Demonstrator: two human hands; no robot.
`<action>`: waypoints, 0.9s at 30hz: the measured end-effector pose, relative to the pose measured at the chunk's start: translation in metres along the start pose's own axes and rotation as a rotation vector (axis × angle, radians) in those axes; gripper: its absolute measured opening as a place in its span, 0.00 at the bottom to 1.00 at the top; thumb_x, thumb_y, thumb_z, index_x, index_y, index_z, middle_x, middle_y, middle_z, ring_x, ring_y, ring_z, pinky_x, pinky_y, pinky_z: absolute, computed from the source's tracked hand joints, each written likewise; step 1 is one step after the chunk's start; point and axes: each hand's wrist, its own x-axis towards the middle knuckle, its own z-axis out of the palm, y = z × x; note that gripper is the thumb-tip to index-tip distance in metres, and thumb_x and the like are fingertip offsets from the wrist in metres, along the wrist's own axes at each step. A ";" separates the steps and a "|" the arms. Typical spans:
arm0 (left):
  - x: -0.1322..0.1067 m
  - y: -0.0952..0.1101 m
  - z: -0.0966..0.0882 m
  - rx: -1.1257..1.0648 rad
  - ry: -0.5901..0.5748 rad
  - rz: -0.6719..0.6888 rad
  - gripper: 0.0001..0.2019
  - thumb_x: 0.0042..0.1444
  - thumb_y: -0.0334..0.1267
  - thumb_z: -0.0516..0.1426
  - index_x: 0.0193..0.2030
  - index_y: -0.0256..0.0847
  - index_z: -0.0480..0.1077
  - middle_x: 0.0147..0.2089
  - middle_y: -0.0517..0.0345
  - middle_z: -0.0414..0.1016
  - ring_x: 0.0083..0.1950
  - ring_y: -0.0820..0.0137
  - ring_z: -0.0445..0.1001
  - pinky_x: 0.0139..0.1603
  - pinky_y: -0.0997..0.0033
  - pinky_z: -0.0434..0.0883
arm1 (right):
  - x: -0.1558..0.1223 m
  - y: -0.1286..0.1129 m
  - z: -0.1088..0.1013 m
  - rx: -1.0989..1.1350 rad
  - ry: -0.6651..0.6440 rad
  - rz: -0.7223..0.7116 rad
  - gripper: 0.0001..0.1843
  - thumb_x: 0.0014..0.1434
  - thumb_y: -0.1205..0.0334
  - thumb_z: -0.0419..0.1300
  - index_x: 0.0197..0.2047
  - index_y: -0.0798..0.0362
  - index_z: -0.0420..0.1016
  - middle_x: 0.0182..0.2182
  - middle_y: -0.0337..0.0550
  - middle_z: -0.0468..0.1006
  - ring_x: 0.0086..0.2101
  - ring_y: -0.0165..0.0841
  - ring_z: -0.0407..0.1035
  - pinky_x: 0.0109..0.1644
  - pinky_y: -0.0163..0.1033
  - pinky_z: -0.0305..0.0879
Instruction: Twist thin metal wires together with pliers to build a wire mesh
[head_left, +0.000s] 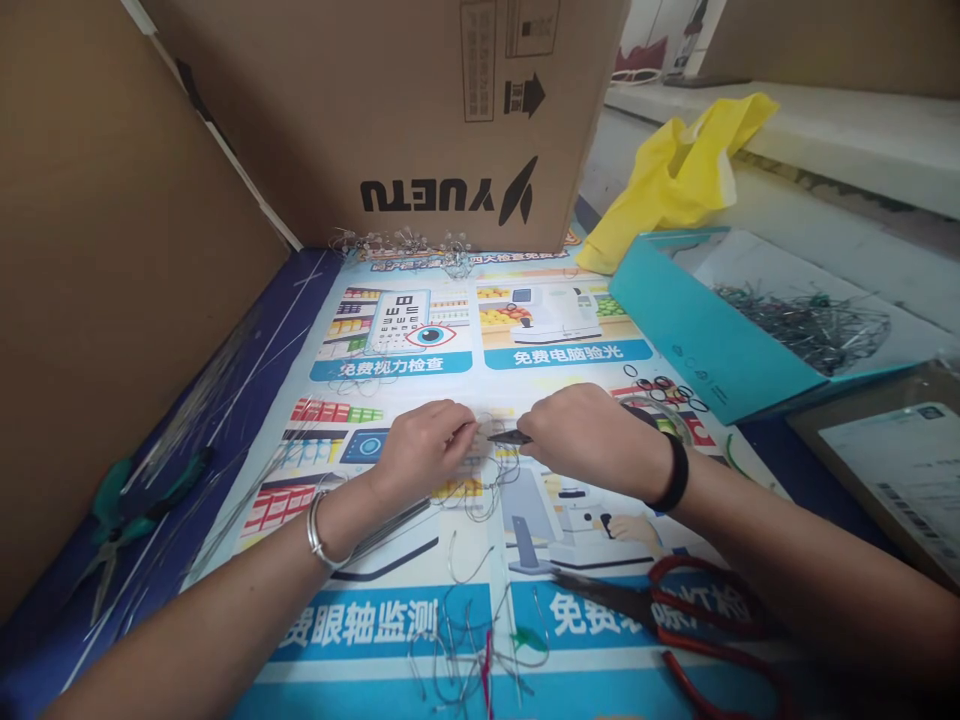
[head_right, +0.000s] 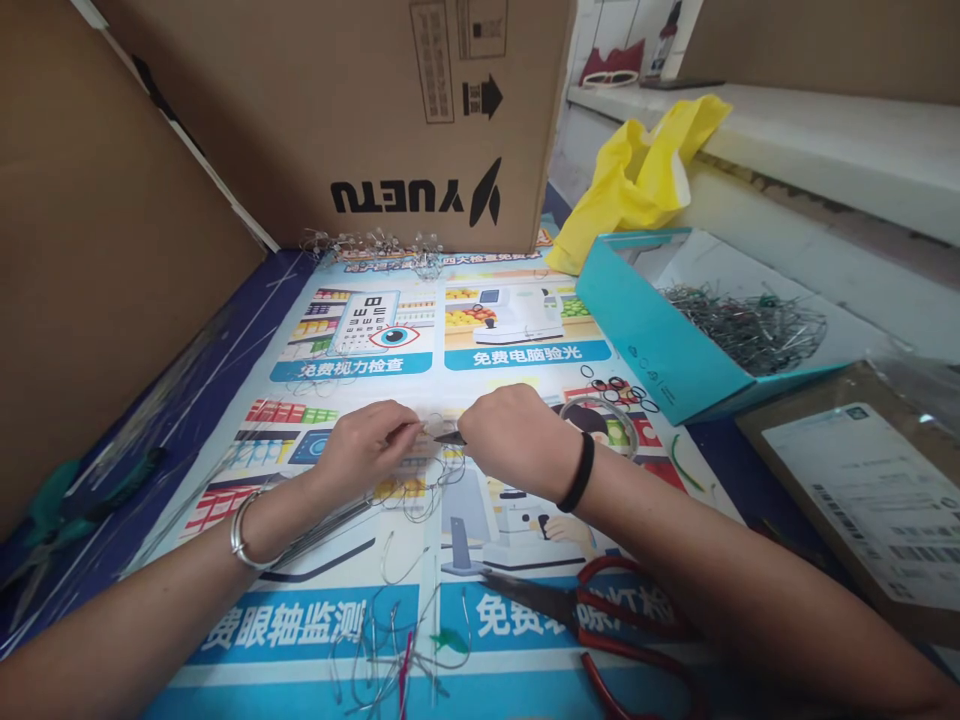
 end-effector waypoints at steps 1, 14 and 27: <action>0.000 0.000 0.000 -0.005 -0.009 -0.008 0.08 0.59 0.34 0.51 0.31 0.39 0.69 0.29 0.58 0.71 0.32 0.72 0.68 0.32 0.73 0.62 | 0.000 0.000 0.001 -0.001 0.005 0.000 0.13 0.57 0.57 0.55 0.28 0.54 0.77 0.26 0.49 0.79 0.28 0.40 0.73 0.27 0.37 0.53; 0.004 0.006 -0.001 -0.198 0.006 -0.111 0.06 0.57 0.30 0.54 0.32 0.41 0.71 0.31 0.60 0.74 0.34 0.71 0.69 0.37 0.70 0.64 | 0.001 -0.002 0.003 -0.010 0.055 -0.034 0.12 0.57 0.62 0.54 0.26 0.55 0.75 0.24 0.49 0.78 0.26 0.39 0.72 0.25 0.37 0.49; 0.001 0.003 0.004 -0.389 0.019 -0.207 0.06 0.56 0.30 0.54 0.34 0.43 0.72 0.32 0.62 0.74 0.37 0.72 0.71 0.39 0.72 0.67 | 0.000 -0.003 0.001 0.008 0.039 -0.038 0.12 0.57 0.63 0.54 0.27 0.57 0.75 0.26 0.51 0.78 0.27 0.37 0.72 0.27 0.36 0.50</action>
